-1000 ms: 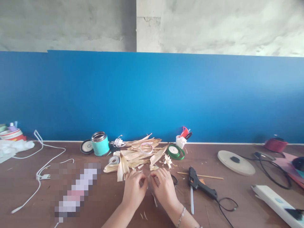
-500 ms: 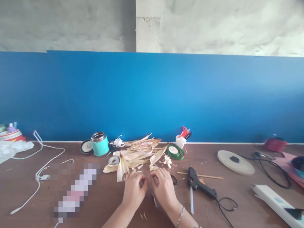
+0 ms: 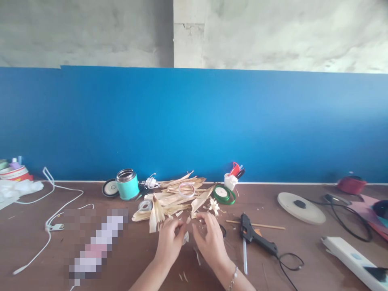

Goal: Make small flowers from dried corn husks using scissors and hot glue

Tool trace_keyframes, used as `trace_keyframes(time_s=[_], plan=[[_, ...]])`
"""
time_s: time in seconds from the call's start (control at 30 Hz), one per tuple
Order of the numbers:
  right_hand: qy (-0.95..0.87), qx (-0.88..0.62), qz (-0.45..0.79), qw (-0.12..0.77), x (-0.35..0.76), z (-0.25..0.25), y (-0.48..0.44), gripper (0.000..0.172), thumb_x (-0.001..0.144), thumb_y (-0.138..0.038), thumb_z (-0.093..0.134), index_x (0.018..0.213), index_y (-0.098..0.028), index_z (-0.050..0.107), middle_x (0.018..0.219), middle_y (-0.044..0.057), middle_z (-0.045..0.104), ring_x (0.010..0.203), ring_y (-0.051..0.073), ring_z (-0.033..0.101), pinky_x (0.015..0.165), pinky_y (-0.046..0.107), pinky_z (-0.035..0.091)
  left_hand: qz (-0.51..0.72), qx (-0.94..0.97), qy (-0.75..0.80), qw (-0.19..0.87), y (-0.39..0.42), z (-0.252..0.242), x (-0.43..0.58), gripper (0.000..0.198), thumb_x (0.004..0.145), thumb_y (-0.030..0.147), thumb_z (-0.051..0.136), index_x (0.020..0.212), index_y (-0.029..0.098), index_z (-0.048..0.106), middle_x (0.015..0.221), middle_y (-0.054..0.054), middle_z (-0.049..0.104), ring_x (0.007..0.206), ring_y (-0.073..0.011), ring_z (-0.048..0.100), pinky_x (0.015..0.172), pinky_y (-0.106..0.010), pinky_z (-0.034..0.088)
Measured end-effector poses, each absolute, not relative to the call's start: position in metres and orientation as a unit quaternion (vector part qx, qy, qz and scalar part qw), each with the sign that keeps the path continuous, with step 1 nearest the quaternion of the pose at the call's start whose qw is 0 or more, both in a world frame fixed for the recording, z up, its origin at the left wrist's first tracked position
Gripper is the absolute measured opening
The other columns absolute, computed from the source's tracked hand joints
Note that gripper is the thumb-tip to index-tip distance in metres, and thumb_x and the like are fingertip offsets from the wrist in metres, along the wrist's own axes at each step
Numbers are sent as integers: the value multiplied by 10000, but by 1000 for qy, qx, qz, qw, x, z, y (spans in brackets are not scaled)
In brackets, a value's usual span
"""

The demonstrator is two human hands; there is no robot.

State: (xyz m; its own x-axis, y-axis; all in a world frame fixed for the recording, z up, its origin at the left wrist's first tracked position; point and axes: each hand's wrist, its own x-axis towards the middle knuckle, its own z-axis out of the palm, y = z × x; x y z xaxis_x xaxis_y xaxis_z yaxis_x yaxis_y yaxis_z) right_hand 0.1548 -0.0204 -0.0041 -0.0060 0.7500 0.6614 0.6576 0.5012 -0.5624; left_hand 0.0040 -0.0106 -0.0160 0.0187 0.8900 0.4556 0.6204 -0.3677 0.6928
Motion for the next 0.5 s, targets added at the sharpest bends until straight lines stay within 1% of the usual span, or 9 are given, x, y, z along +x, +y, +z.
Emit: trace_keyframes(time_s=[0.1,0.23,0.4,0.5], plan=[[-693,-497,86,516,157,-9,-18,146,805,-159,500,939,-201,541,862,64,628,812,204,595,726,312,481,466,684,529,186,-9,-15,4,234,841,311,499,698,196,644,700,-35,658,708,-202,618,672,-297,464],[-673,-504,133,525,158,-11,-16,123,809,-180,500,915,-193,561,855,64,638,796,194,595,726,303,482,497,667,508,224,-8,-13,4,277,853,383,481,712,200,633,717,-36,662,719,-202,625,690,-298,481],[-635,-503,233,538,158,-5,-18,185,835,-266,517,980,-183,597,893,59,665,778,178,608,673,259,486,503,662,491,260,-8,-12,4,320,856,446,471,713,197,612,717,-37,647,720,-197,616,710,-299,487],[-609,-493,287,551,158,-2,-19,235,829,-340,542,980,-178,621,907,71,673,813,197,611,684,266,490,504,660,484,276,-8,-11,4,322,854,447,476,713,193,614,723,-33,643,719,-192,613,713,-296,486]])
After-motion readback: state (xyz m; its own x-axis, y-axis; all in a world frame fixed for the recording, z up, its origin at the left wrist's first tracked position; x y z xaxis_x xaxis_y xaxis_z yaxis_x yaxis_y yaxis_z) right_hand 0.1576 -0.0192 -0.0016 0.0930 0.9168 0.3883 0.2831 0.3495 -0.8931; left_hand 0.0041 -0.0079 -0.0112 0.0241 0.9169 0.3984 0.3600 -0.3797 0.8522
